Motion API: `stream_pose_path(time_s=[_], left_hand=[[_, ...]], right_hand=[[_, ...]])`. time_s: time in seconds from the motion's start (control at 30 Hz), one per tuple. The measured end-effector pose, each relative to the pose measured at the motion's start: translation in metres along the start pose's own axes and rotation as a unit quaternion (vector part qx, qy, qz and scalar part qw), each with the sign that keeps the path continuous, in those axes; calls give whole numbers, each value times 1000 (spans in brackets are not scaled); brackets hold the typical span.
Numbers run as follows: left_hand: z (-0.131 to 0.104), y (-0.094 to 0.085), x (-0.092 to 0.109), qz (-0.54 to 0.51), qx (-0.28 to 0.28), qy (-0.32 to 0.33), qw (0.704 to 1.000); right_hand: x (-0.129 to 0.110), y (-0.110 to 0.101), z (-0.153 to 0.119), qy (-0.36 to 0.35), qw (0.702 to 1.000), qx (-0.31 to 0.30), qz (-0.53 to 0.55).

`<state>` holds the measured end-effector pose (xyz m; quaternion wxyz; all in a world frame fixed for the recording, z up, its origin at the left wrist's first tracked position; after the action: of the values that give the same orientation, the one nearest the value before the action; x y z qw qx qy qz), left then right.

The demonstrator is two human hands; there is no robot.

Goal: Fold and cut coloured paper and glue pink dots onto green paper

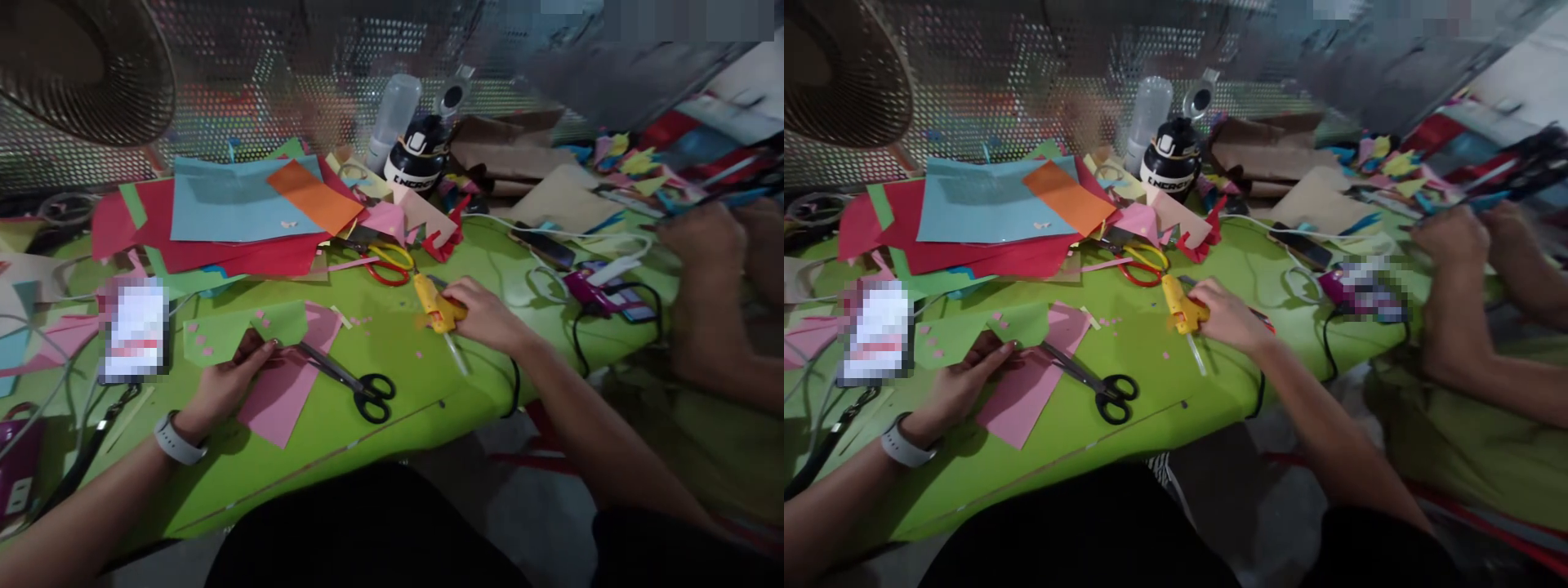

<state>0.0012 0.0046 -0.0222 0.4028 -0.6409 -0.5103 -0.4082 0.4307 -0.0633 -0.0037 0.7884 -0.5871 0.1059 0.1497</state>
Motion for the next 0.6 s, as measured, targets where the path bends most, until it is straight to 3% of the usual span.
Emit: stream_pose_path(time_s=[0.17, 0.3, 0.37, 0.47, 0.5, 0.6], left_hand=[[0, 3, 3, -11, -18, -4, 1000], [-1, 5, 6, -25, -34, -4, 999], [-2, 5, 7, -18, -33, -14, 999], [-3, 4, 7, -14, -21, -22, 999], [-3, 4, 6, -17, -21, -18, 999], [-3, 4, 4, -34, -31, 0, 999]], right_hand=[[34, -10, -4, 48, 999, -3, -23], [35, -21, -6, 45, 998, -45, -29], [18, -27, -11, 33, 997, -25, -62], [-33, -30, -26, -27, 994, 74, -70], [-54, -26, -32, -67, 995, 67, -34], [-110, -8, -46, -162, 986, -31, 33]])
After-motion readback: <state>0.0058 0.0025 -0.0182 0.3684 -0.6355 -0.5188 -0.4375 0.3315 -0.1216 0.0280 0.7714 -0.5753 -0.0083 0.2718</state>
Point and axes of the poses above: each hand's wrist, its own z-axis towards the middle knuckle, its own y-axis out of the palm, x = y × z, the point moved 1 cm from there along z, towards the middle knuckle, and after that the axes turned 8 degrees about x, right-handed, at the moved point
